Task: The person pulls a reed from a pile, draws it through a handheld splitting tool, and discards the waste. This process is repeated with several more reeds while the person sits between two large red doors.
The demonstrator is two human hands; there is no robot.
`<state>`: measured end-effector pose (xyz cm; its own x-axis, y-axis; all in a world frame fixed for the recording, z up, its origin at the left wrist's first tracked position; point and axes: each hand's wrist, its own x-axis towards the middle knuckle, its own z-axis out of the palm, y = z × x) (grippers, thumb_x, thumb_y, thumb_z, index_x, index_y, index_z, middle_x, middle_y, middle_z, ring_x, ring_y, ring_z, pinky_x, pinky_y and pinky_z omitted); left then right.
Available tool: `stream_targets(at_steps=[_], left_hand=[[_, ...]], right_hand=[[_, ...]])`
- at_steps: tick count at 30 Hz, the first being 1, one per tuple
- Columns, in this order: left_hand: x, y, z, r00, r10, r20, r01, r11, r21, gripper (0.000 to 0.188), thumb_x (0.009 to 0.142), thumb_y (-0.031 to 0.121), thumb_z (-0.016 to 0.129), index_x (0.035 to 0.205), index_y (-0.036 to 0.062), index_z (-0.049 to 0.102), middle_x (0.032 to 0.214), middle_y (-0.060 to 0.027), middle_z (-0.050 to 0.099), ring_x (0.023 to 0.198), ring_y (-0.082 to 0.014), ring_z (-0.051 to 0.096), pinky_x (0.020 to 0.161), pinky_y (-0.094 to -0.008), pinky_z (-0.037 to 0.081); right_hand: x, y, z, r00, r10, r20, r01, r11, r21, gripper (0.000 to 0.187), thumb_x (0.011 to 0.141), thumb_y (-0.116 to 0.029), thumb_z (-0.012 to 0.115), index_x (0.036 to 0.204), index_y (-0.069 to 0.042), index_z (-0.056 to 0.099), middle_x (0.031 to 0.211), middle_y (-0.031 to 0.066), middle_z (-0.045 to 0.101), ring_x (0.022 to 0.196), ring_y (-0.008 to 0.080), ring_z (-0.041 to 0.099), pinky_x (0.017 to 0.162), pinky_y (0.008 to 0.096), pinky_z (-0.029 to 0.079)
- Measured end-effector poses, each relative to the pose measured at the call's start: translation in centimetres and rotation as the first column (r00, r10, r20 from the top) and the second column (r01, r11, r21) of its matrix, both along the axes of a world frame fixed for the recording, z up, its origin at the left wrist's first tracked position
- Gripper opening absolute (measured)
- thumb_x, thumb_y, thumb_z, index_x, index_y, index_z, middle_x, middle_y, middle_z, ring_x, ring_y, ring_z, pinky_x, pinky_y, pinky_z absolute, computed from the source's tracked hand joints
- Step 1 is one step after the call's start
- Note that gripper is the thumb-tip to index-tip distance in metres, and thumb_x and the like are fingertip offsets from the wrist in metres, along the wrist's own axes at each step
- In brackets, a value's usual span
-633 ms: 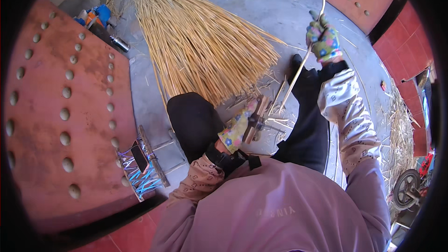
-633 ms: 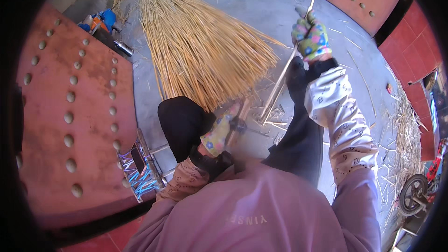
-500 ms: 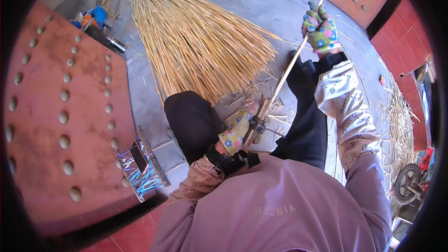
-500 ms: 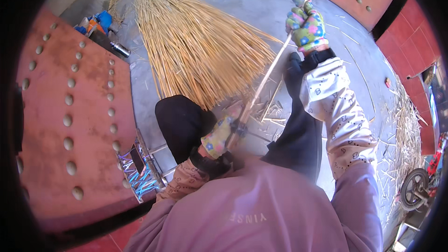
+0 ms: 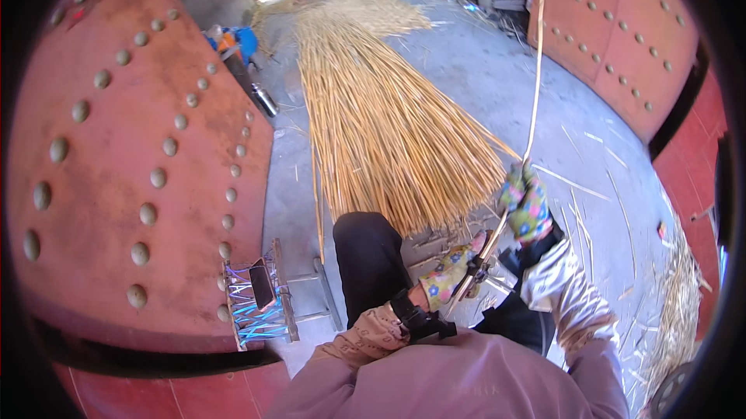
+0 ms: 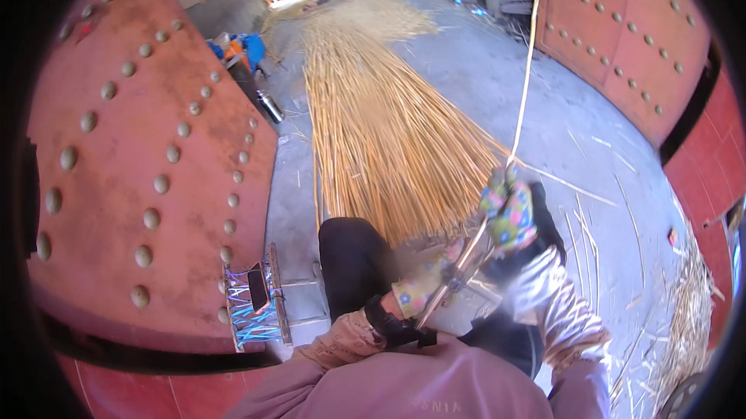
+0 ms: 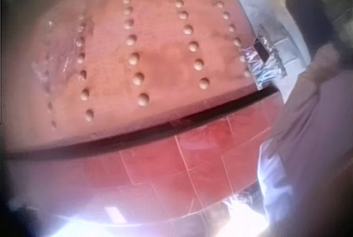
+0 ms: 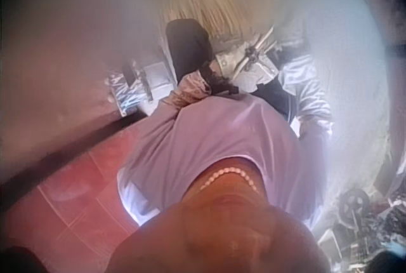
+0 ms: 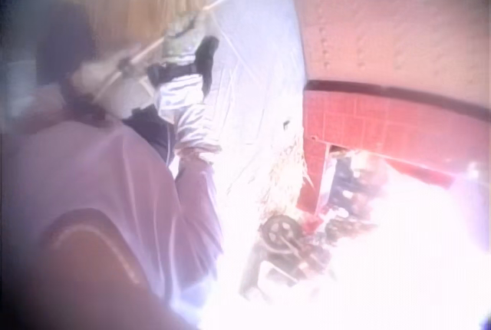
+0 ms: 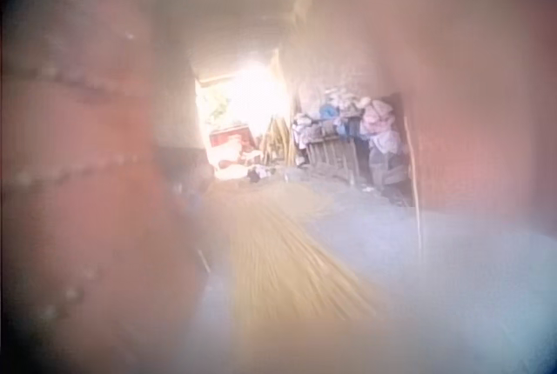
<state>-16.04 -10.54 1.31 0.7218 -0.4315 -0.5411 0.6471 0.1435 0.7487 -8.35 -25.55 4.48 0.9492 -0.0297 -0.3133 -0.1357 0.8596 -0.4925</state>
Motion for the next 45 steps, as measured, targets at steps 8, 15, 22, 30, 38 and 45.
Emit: stream_targets(at_steps=[8, 15, 22, 30, 38, 45], left_hand=[[1.4, 0.9, -5.2, 0.998, -0.056, -0.026, 0.054, 0.996, -0.074, 0.047, 0.078, 0.056, 0.046, 0.072, 0.0096, 0.053, 0.052, 0.0002, 0.047, 0.04, -0.0089, 0.044, 0.038, -0.0216, 0.034], [4.6, -0.4, -0.9, 0.984, 0.066, 0.163, -0.06, 0.997, -0.038, 0.047, 0.078, 0.055, 0.046, 0.071, 0.0095, 0.052, 0.053, 0.0001, 0.048, 0.045, -0.0084, 0.045, 0.043, -0.0205, 0.035], [10.0, -0.4, 3.5, 0.847, 0.499, 0.183, -0.451, 0.857, -0.251, 0.04, 0.082, 0.042, 0.05, 0.093, 0.0042, 0.051, 0.066, -0.0027, 0.056, 0.059, -0.011, 0.054, 0.049, -0.0243, 0.045], [10.5, -5.2, 2.0, 0.884, 0.451, 0.126, -0.37, 0.838, -0.401, 0.037, 0.085, 0.038, 0.047, 0.108, 0.0094, 0.048, 0.084, -0.0063, 0.058, 0.07, -0.0157, 0.056, 0.056, -0.0277, 0.046], [15.5, 1.2, 4.3, 0.621, 0.768, 0.156, -0.678, 0.626, -0.386, 0.047, 0.081, 0.052, 0.045, 0.09, 0.0064, 0.055, 0.076, -0.0043, 0.057, 0.064, -0.0156, 0.056, 0.054, -0.0259, 0.046], [14.6, -2.1, -2.0, 0.722, 0.686, 0.088, -0.544, 0.642, -0.54, 0.048, 0.083, 0.047, 0.044, 0.098, 0.0023, 0.049, 0.086, -0.0095, 0.055, 0.07, -0.019, 0.053, 0.058, -0.029, 0.047]], right_hand=[[5.8, -5.0, -1.1, 0.974, -0.008, 0.225, -0.021, 0.992, 0.127, 0.025, 0.089, -0.029, 0.041, 0.089, -0.005, 0.049, 0.051, -0.0044, 0.027, 0.04, 0.0079, 0.026, 0.035, 0.0229, 0.023], [4.8, -0.1, 1.3, 0.963, 0.12, 0.243, -0.084, 0.985, -0.153, 0.026, 0.089, -0.026, 0.041, 0.094, -0.002, 0.049, 0.058, -0.002, 0.04, 0.044, 0.0102, 0.035, 0.04, 0.0178, 0.029], [-1.7, -0.6, -0.5, 0.964, 0.246, -0.105, -0.243, 0.64, -0.729, 0.037, 0.086, -0.035, 0.044, 0.106, -0.005, 0.052, 0.083, 0.0039, 0.058, 0.073, 0.0126, 0.05, 0.071, 0.032, 0.041], [-3.4, -2.4, -2.6, 0.936, 0.339, 0.098, -0.116, 0.558, -0.822, 0.011, 0.079, -0.009, 0.047, 0.085, -0.006, 0.056, 0.062, -0.0031, 0.05, 0.048, 0.0037, 0.042, 0.041, 0.0162, 0.029], [-16.5, -18.1, -10.5, 0.933, 0.355, -0.052, 0.121, -0.448, -0.886, 0.012, 0.079, -0.007, 0.051, 0.071, -0.001, 0.058, 0.059, 0.0051, 0.054, 0.055, 0.0111, 0.05, 0.053, 0.025, 0.04], [-14.8, -16.2, -6.7, 0.918, 0.224, -0.327, -0.229, -0.375, -0.898, 0.036, 0.079, -0.036, 0.052, 0.105, -0.011, 0.053, 0.078, 0.0114, 0.061, 0.074, 0.0249, 0.059, 0.065, 0.0335, 0.045]])
